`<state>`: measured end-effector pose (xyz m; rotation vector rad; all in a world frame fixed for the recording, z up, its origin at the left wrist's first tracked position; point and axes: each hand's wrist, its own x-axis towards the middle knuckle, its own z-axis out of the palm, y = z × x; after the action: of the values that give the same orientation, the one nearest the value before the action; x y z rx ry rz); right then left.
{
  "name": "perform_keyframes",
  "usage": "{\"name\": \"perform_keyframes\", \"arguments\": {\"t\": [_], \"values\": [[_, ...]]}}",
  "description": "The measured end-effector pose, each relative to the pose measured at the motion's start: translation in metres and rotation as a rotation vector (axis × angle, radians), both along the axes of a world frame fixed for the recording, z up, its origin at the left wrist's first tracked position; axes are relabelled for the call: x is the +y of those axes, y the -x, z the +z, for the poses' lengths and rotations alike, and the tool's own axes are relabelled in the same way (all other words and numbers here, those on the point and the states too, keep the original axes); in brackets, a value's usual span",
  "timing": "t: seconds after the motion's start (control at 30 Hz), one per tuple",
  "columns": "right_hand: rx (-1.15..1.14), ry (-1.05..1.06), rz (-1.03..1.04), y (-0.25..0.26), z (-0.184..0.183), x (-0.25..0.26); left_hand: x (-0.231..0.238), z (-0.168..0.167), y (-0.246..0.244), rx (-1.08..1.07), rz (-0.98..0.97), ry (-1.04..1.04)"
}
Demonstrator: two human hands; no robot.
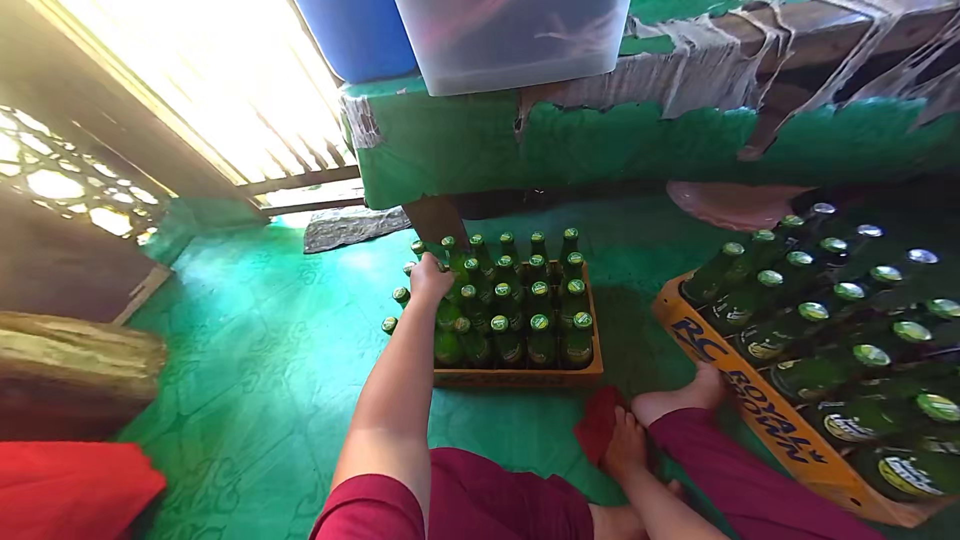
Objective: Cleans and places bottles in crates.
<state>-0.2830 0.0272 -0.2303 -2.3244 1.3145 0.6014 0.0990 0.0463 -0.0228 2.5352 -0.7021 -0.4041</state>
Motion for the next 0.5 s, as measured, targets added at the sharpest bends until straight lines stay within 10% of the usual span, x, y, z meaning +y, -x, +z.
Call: {"name": "perform_keyframes", "arguments": {"t": [0.5], "values": [[0.026, -0.041, -0.023, -0.001, 0.000, 0.001, -0.015, 0.032, -0.013, -0.123, -0.063, 0.089]]}}
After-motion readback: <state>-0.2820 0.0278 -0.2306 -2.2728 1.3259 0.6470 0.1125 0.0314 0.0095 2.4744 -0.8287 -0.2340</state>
